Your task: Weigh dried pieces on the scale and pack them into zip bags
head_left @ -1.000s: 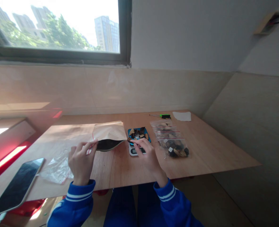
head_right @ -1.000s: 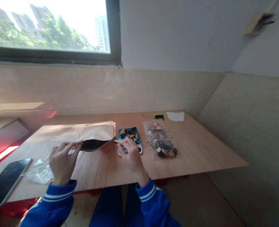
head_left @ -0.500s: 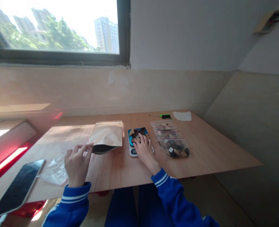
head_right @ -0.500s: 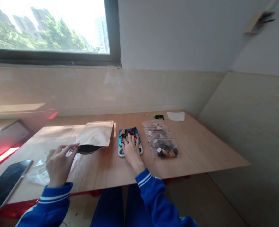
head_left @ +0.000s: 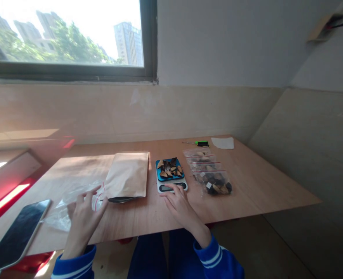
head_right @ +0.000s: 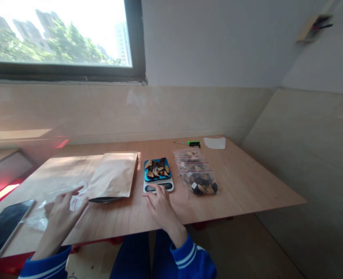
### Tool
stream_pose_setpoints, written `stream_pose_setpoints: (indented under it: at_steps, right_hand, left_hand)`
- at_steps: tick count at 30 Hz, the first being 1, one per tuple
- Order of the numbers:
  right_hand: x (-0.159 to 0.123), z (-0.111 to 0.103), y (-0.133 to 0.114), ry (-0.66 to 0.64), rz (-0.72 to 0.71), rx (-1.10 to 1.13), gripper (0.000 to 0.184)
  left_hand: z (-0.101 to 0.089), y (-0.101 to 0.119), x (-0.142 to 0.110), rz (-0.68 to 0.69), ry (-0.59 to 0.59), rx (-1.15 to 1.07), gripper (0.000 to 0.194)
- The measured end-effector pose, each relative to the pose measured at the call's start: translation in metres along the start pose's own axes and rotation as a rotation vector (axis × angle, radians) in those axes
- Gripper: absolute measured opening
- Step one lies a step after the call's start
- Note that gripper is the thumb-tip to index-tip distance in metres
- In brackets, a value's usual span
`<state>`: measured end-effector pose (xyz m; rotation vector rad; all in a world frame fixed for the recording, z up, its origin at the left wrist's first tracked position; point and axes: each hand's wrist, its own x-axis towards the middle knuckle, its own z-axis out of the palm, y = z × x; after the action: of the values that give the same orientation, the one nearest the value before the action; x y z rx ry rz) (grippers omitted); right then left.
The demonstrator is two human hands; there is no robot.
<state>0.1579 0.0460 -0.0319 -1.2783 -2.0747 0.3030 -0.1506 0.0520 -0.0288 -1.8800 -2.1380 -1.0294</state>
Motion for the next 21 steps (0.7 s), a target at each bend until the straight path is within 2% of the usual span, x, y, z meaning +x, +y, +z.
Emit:
stream_pose_setpoints:
  at_steps: [4,8,12,15,18,21]
  right_hand:
    - [-0.001,-0.004,0.016,0.131,0.086,0.063,0.026]
    - [0.01,-0.017,0.046,0.313,0.174,0.082,0.026]
    - [0.013,-0.028,0.065,0.336,0.171,0.092,0.023]
    - [0.01,-0.027,0.072,0.323,0.178,0.092,0.023]
    - [0.007,-0.022,0.078,0.286,0.178,0.059,0.025]
    - [0.013,-0.019,0.083,0.209,0.161,0.007,0.03]
  left_hand:
    - [-0.02,0.03,-0.006,0.057,0.155,-0.073,0.044]
    - [-0.04,0.062,-0.016,0.117,0.177,-0.188,0.039]
    - [-0.051,0.082,-0.022,0.082,0.187,-0.364,0.043]
    - [-0.045,0.091,-0.021,-0.008,0.093,-0.517,0.038]
    - [-0.029,0.098,-0.016,-0.055,-0.031,-0.638,0.029]
    - [-0.014,0.103,-0.012,-0.079,-0.114,-0.723,0.029]
